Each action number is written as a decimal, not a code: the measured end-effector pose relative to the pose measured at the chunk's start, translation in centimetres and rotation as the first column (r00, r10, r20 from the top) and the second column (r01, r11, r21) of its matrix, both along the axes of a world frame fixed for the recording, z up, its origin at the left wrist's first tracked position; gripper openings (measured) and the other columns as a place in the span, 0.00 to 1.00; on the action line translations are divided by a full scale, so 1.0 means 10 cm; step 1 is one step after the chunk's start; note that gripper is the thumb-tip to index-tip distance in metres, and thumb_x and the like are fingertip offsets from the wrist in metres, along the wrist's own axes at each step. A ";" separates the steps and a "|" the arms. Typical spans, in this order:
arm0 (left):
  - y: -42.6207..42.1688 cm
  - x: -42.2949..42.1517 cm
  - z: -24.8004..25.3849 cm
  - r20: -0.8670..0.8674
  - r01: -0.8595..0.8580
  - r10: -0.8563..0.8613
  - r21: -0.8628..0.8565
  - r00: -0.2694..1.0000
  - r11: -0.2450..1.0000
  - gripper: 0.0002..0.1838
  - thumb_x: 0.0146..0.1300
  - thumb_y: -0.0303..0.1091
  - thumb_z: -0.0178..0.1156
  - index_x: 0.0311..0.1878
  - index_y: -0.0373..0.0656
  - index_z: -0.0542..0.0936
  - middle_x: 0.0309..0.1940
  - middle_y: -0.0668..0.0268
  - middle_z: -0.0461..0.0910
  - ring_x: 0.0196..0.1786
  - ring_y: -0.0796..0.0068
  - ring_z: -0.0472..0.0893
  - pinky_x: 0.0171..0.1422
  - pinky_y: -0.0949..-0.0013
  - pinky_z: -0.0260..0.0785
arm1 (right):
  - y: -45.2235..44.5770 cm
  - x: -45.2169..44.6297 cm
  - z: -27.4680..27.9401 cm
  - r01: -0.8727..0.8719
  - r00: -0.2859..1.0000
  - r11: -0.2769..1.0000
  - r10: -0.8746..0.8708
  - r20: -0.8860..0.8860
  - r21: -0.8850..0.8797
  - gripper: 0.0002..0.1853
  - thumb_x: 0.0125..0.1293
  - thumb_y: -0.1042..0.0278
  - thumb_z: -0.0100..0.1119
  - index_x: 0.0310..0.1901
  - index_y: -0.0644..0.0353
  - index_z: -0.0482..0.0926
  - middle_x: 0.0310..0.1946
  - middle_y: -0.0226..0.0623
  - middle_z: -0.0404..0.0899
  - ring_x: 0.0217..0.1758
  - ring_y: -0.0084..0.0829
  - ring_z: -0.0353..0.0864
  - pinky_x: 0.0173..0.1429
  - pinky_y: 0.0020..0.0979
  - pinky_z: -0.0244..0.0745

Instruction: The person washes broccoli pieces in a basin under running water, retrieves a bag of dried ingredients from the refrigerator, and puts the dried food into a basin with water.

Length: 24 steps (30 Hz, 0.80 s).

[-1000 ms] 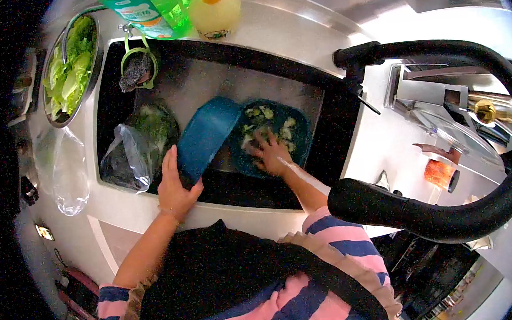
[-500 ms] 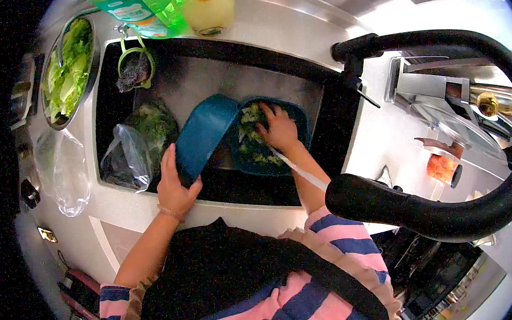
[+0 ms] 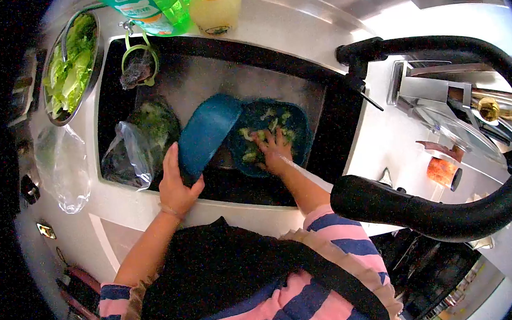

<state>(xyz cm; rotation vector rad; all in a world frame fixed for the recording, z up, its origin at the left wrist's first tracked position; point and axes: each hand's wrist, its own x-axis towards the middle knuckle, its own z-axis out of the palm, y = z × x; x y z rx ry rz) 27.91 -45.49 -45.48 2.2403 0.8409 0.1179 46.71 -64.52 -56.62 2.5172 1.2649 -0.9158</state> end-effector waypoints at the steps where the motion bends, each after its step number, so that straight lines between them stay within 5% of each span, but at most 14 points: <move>1: -0.01 -0.01 0.00 -0.004 -0.001 0.001 0.000 1.000 1.000 0.49 0.40 0.34 0.66 0.68 0.43 0.54 0.64 0.54 0.60 0.62 0.52 0.66 0.60 0.61 0.65 | -0.10 0.05 -0.14 -0.079 0.997 0.997 0.078 -0.019 -0.006 0.39 0.56 0.54 0.58 0.68 0.40 0.50 0.65 0.45 0.57 0.69 0.50 0.51 0.60 0.56 0.61; 4: 0.00 -0.01 -0.01 0.009 0.006 -0.005 -0.016 1.000 1.000 0.48 0.40 0.34 0.66 0.68 0.43 0.54 0.64 0.54 0.60 0.62 0.52 0.66 0.60 0.61 0.65 | -0.20 0.30 -0.40 -0.071 0.995 0.996 0.074 -0.063 0.044 0.29 0.57 0.62 0.58 0.61 0.45 0.63 0.57 0.43 0.65 0.60 0.48 0.64 0.52 0.47 0.72; 6: -0.01 -0.02 -0.02 0.038 0.002 -0.002 -0.009 0.999 1.000 0.48 0.41 0.34 0.65 0.68 0.43 0.54 0.64 0.54 0.60 0.62 0.52 0.65 0.60 0.61 0.65 | -0.13 0.38 -0.30 0.368 0.925 0.884 -0.379 -0.019 0.288 0.25 0.56 0.61 0.58 0.57 0.46 0.67 0.53 0.41 0.68 0.55 0.46 0.67 0.49 0.45 0.74; 7: -0.01 -0.01 -0.02 0.042 0.007 -0.007 -0.010 0.999 1.000 0.48 0.41 0.34 0.65 0.68 0.43 0.54 0.64 0.54 0.60 0.62 0.52 0.65 0.60 0.61 0.65 | -0.07 0.32 -0.21 0.377 0.918 0.882 -0.397 0.017 0.283 0.26 0.56 0.60 0.59 0.58 0.45 0.67 0.52 0.44 0.68 0.54 0.48 0.69 0.48 0.45 0.73; 9: -0.01 -0.01 -0.02 0.005 0.012 -0.012 0.021 1.000 1.000 0.48 0.41 0.34 0.65 0.68 0.43 0.54 0.64 0.54 0.59 0.62 0.52 0.65 0.60 0.61 0.65 | -0.01 -0.05 0.04 0.222 0.967 0.937 -0.246 0.060 0.269 0.29 0.55 0.58 0.60 0.60 0.46 0.65 0.54 0.47 0.68 0.57 0.49 0.67 0.53 0.44 0.70; 12: -0.01 -0.01 0.00 0.000 0.003 -0.003 -0.008 1.000 1.000 0.48 0.41 0.34 0.65 0.68 0.43 0.53 0.64 0.54 0.59 0.63 0.52 0.65 0.60 0.61 0.65 | 0.02 -0.02 0.06 -0.055 0.996 0.998 0.055 -0.067 0.002 0.35 0.55 0.54 0.61 0.65 0.46 0.60 0.63 0.50 0.60 0.64 0.53 0.60 0.63 0.46 0.60; 13: -0.01 -0.02 -0.01 -0.002 0.007 -0.007 -0.007 1.000 1.000 0.48 0.41 0.34 0.65 0.68 0.43 0.53 0.64 0.54 0.59 0.63 0.52 0.65 0.60 0.61 0.65 | -0.08 0.15 -0.14 0.188 0.958 0.982 -0.184 -0.218 -0.004 0.36 0.56 0.54 0.60 0.66 0.42 0.58 0.65 0.49 0.55 0.65 0.52 0.59 0.61 0.52 0.62; 15: -0.01 -0.02 -0.03 0.023 0.005 -0.005 -0.014 1.000 1.000 0.48 0.41 0.34 0.65 0.68 0.43 0.54 0.64 0.54 0.59 0.63 0.52 0.65 0.60 0.61 0.65 | -0.38 0.39 -0.66 0.308 0.931 0.945 -0.275 -0.242 0.113 0.36 0.58 0.49 0.58 0.67 0.40 0.56 0.70 0.48 0.44 0.69 0.53 0.51 0.61 0.62 0.55; 16: -0.02 -0.04 -0.04 0.020 0.008 -0.007 -0.016 1.000 1.000 0.48 0.41 0.34 0.65 0.68 0.43 0.54 0.64 0.54 0.59 0.63 0.52 0.65 0.60 0.61 0.65 | -0.34 0.32 -0.59 0.311 0.929 0.944 -0.278 -0.245 0.110 0.36 0.58 0.49 0.58 0.67 0.40 0.56 0.70 0.48 0.44 0.69 0.53 0.51 0.61 0.62 0.55; 18: -0.02 -0.02 -0.05 0.006 0.002 -0.002 0.014 1.000 1.000 0.48 0.41 0.34 0.65 0.68 0.43 0.54 0.64 0.54 0.59 0.63 0.53 0.65 0.60 0.61 0.65 | -0.07 0.07 -0.16 0.284 0.956 0.941 -0.292 0.017 0.181 0.36 0.58 0.47 0.58 0.67 0.37 0.55 0.70 0.50 0.42 0.70 0.57 0.47 0.61 0.61 0.56; 19: -0.01 0.00 -0.04 0.012 0.003 -0.003 0.015 1.000 1.000 0.48 0.41 0.34 0.65 0.68 0.43 0.54 0.64 0.54 0.59 0.63 0.53 0.65 0.60 0.61 0.65 | 0.04 -0.05 0.02 0.246 0.968 0.968 -0.243 -0.065 0.049 0.38 0.56 0.44 0.59 0.67 0.33 0.55 0.71 0.48 0.37 0.71 0.59 0.41 0.62 0.61 0.54; 22: -0.02 -0.02 -0.01 -0.014 0.004 -0.004 0.000 1.000 1.000 0.48 0.41 0.34 0.65 0.68 0.43 0.54 0.64 0.54 0.59 0.63 0.53 0.65 0.60 0.62 0.65 | -0.07 0.03 -0.12 -0.125 0.965 0.989 0.102 -0.243 -0.083 0.40 0.54 0.42 0.60 0.68 0.30 0.52 0.72 0.44 0.35 0.70 0.59 0.46 0.64 0.62 0.52; 23: -0.02 -0.02 0.00 -0.013 -0.001 0.000 -0.012 1.000 1.000 0.48 0.40 0.34 0.65 0.68 0.43 0.54 0.64 0.54 0.59 0.63 0.53 0.65 0.60 0.62 0.65 | -0.18 0.12 -0.28 -0.123 0.964 0.989 0.099 -0.246 -0.083 0.40 0.54 0.42 0.60 0.68 0.30 0.52 0.72 0.44 0.35 0.70 0.59 0.46 0.64 0.62 0.52; 24: -0.01 -0.01 -0.01 -0.009 -0.010 0.010 -0.021 1.000 1.000 0.48 0.40 0.34 0.65 0.68 0.43 0.54 0.64 0.54 0.60 0.63 0.53 0.65 0.61 0.62 0.65 | -0.29 0.23 -0.48 0.054 0.984 0.998 -0.048 -0.172 0.031 0.40 0.54 0.44 0.61 0.68 0.29 0.52 0.71 0.42 0.38 0.69 0.58 0.48 0.63 0.62 0.53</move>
